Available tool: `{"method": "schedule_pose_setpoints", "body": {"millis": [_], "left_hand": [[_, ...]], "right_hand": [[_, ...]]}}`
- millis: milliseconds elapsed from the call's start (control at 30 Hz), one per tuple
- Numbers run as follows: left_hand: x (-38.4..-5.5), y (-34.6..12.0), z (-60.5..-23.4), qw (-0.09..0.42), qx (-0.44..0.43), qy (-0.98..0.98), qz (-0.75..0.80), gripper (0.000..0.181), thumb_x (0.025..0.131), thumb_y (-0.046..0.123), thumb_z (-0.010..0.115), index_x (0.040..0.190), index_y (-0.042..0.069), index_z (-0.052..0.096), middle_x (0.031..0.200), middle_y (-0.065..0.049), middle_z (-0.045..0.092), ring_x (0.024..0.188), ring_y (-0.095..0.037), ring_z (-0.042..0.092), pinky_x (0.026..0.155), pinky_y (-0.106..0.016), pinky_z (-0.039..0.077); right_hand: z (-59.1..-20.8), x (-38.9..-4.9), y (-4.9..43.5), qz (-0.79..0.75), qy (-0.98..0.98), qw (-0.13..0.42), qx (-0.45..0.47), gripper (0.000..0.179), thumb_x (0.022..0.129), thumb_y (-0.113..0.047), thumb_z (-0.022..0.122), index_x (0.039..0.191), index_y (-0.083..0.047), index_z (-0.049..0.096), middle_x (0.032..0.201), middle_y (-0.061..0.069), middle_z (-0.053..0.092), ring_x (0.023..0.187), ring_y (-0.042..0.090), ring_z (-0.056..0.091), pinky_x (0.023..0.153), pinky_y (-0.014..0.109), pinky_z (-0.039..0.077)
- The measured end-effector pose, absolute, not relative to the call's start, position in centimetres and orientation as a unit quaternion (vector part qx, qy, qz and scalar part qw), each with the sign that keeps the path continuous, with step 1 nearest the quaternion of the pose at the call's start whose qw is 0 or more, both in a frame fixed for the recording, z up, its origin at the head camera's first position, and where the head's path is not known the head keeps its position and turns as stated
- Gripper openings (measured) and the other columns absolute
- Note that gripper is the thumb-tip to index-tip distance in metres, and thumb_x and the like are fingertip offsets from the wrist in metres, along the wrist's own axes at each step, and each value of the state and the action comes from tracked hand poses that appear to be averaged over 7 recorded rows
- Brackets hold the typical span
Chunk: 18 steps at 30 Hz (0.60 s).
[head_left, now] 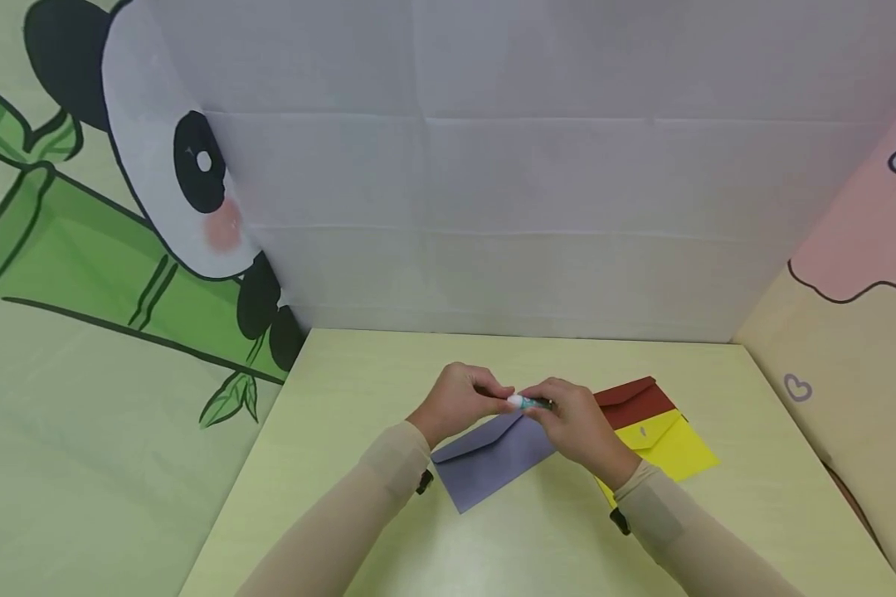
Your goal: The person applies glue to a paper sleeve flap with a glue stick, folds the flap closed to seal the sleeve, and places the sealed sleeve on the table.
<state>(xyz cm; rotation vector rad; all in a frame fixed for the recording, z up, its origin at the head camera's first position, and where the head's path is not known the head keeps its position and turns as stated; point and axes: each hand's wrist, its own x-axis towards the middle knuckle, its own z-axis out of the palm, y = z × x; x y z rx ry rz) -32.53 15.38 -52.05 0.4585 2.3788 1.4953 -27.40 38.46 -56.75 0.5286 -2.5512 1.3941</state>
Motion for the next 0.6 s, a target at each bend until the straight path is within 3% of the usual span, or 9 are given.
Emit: {"method": "schedule_pose_setpoints", "body": {"millis": [167,600], "left_hand": [[-32.7,15.5,-52.1,0.149,0.174,0.831,0.506,0.009,0.096,0.010,0.099,0.103,0.007,0.095,0.107,-0.008,0.091,0.088,-0.007,0.080,0.081,-0.021,0.064],[-32.4,15.5,-52.7,0.164,0.155,0.831,0.509,0.010,0.097,0.012,0.099,0.104,0.008,0.094,0.114,-0.006,0.092,0.096,-0.008,0.083,0.090,-0.024,0.067]], "right_hand": [[-56.8,-27.2,38.5,0.471,-0.862,0.075,0.170,0.020,0.107,-0.002,0.084,0.126,-0.003,0.088,0.118,0.008,0.087,0.101,0.017,0.075,0.088,0.026,0.065],[-57.9,-27.2,38.3,0.461,-0.865,0.087,0.177,0.017,0.105,-0.001,0.085,0.122,-0.003,0.087,0.114,0.008,0.086,0.098,0.017,0.075,0.085,0.026,0.065]]}}
